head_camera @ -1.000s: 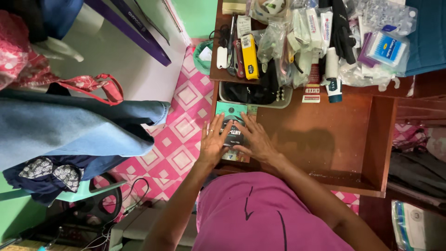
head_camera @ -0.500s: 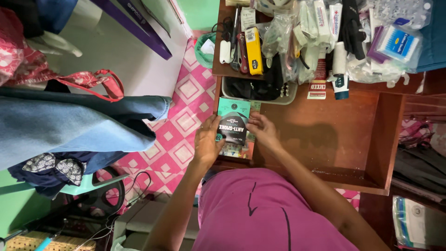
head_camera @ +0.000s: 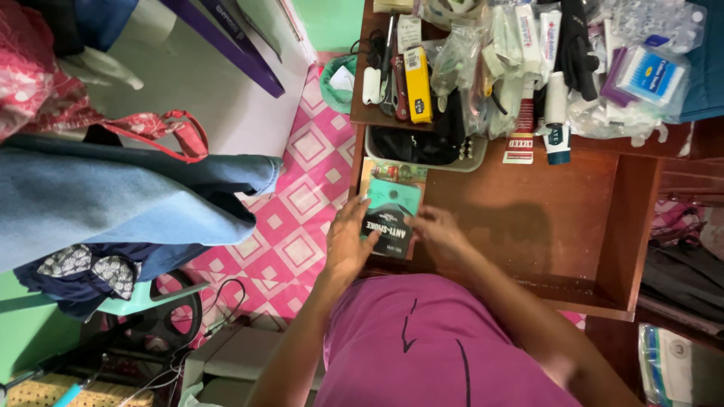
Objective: The person organizes various items in a wooden drawer, picking up and placing boxes, tubes, and packaged goods. They move items between the drawer and a nearby bed, arranging them into neat stacks and piles.
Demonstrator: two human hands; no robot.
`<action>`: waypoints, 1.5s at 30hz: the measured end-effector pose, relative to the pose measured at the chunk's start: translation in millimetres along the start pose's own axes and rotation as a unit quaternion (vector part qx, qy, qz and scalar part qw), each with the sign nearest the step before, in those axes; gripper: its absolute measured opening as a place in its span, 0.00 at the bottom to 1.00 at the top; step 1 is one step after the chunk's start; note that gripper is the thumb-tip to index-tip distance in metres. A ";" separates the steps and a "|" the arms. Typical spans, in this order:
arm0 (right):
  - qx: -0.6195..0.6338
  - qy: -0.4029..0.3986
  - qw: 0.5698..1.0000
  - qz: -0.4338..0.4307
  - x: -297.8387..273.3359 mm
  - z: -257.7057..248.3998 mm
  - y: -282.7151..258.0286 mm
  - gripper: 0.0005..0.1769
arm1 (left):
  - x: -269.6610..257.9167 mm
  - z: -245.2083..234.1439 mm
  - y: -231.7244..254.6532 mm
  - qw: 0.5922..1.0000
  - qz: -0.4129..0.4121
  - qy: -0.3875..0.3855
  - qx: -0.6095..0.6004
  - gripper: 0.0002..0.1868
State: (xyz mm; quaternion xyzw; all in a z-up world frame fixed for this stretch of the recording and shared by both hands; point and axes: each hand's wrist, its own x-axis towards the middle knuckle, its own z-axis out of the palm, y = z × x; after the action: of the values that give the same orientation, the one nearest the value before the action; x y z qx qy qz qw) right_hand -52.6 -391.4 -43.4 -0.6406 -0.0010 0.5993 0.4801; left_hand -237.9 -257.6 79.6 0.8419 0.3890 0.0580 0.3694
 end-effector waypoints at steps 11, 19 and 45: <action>0.302 -0.047 0.951 0.053 22.5 8.7 30.3 0.22 | 9.7 35.5 0.0 0.975 0.154 0.033 0.160 0.38; -0.039 0.060 0.997 0.019 -22.9 -26.3 18.1 0.22 | 30.8 38.3 -6.3 0.969 0.171 0.058 0.170 0.28; -0.356 0.216 0.811 -0.410 -30.7 3.5 -23.1 0.37 | 55.9 23.9 -5.2 0.966 0.211 -0.006 0.151 0.37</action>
State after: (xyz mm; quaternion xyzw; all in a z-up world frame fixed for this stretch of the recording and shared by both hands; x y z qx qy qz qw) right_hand -50.7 -394.5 -5.0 -0.8197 -0.3733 0.1505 0.4076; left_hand -193.2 -230.2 48.3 0.9514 0.2041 0.0700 0.2196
